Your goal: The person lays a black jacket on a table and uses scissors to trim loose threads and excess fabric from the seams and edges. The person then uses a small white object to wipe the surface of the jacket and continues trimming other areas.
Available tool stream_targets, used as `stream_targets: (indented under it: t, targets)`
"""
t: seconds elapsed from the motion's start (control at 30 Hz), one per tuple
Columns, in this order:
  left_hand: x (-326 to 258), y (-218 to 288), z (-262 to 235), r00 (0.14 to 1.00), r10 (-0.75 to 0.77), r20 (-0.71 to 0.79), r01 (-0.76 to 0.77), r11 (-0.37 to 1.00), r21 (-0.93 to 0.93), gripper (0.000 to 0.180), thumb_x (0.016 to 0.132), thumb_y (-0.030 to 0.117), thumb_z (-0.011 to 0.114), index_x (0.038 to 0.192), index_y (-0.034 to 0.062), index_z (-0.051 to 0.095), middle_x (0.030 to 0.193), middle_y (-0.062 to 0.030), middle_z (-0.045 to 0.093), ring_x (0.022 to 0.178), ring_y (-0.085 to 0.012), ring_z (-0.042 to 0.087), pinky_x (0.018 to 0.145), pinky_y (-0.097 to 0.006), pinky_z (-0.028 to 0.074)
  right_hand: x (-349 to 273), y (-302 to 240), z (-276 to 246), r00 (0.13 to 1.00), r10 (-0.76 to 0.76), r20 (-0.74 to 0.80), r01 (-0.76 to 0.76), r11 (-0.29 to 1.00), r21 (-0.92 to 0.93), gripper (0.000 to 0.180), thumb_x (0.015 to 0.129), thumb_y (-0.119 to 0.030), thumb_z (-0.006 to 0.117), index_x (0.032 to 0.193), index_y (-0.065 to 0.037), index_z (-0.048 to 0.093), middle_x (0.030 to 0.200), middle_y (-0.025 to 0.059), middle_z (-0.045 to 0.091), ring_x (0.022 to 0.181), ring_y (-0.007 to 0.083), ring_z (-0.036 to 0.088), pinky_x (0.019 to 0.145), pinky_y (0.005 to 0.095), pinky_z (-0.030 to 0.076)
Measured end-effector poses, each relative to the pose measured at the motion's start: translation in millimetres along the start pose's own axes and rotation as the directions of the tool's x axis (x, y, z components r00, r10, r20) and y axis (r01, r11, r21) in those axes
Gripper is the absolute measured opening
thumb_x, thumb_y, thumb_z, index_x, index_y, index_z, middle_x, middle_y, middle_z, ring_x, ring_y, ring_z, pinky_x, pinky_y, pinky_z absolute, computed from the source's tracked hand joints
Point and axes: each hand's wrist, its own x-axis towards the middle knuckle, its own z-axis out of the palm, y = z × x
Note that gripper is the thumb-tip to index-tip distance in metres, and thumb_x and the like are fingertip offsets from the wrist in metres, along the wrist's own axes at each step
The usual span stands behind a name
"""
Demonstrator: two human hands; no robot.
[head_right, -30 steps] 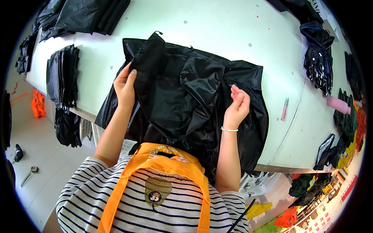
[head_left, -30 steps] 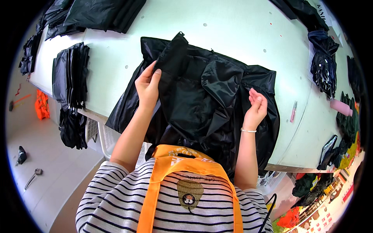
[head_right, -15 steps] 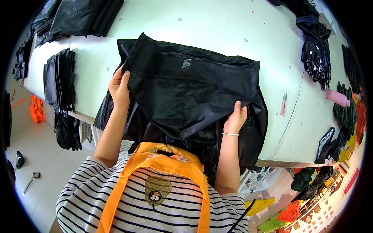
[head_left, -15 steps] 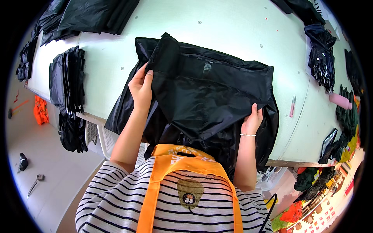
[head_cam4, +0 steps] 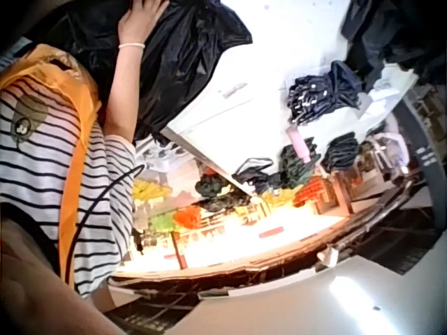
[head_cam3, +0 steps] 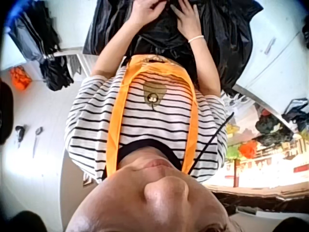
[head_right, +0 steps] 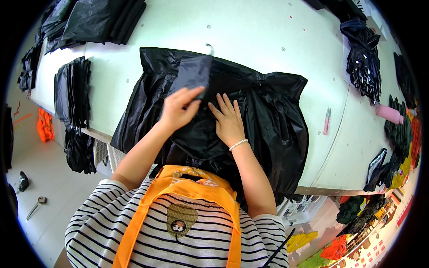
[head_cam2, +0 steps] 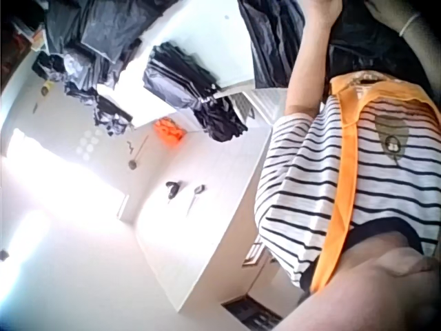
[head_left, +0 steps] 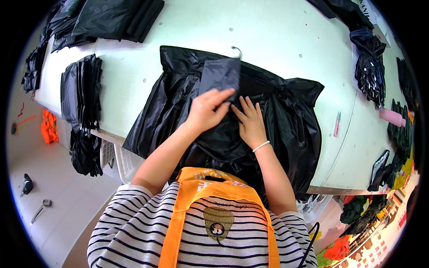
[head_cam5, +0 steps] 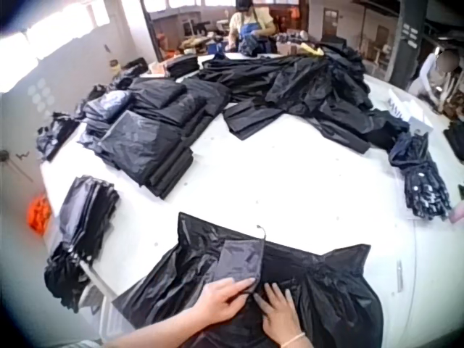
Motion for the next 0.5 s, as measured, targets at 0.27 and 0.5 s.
stream_targets:
  t: [0.27,0.5]
  targets:
    - [-17.2,-36.2,28.6,0.887,0.201,0.416,-0.281,0.949,0.141,0.038,0.075,0.019,0.066,0.111,0.0082,0.062,0.074,-0.0059,0.051,0.069,-0.0233,0.055,0.065,-0.034,0.047,-8.1,16.4,-24.0,0.977,0.114,-0.181,-0.049,0.943,0.328,0.016,0.081,-0.006,0.061,0.095,-0.001,0.065,0.104,0.0135,0.063,0.102,0.0305,0.059,0.089,0.0368,0.046]
    - [-20.3,-35.9,24.3,0.802,0.256,0.54,-0.375,0.919,0.122,0.041,0.077,0.022,0.063,0.115,0.0071,0.06,0.079,-0.0059,0.05,0.076,-0.0221,0.053,0.069,-0.034,0.046,-57.0,-43.1,-51.7,0.867,-0.167,0.47,0.188,0.982,0.002,0.09,0.064,-0.03,0.078,0.14,-0.015,0.032,0.147,0.0176,0.023,0.136,0.0344,0.02,0.11,0.0498,0.017]
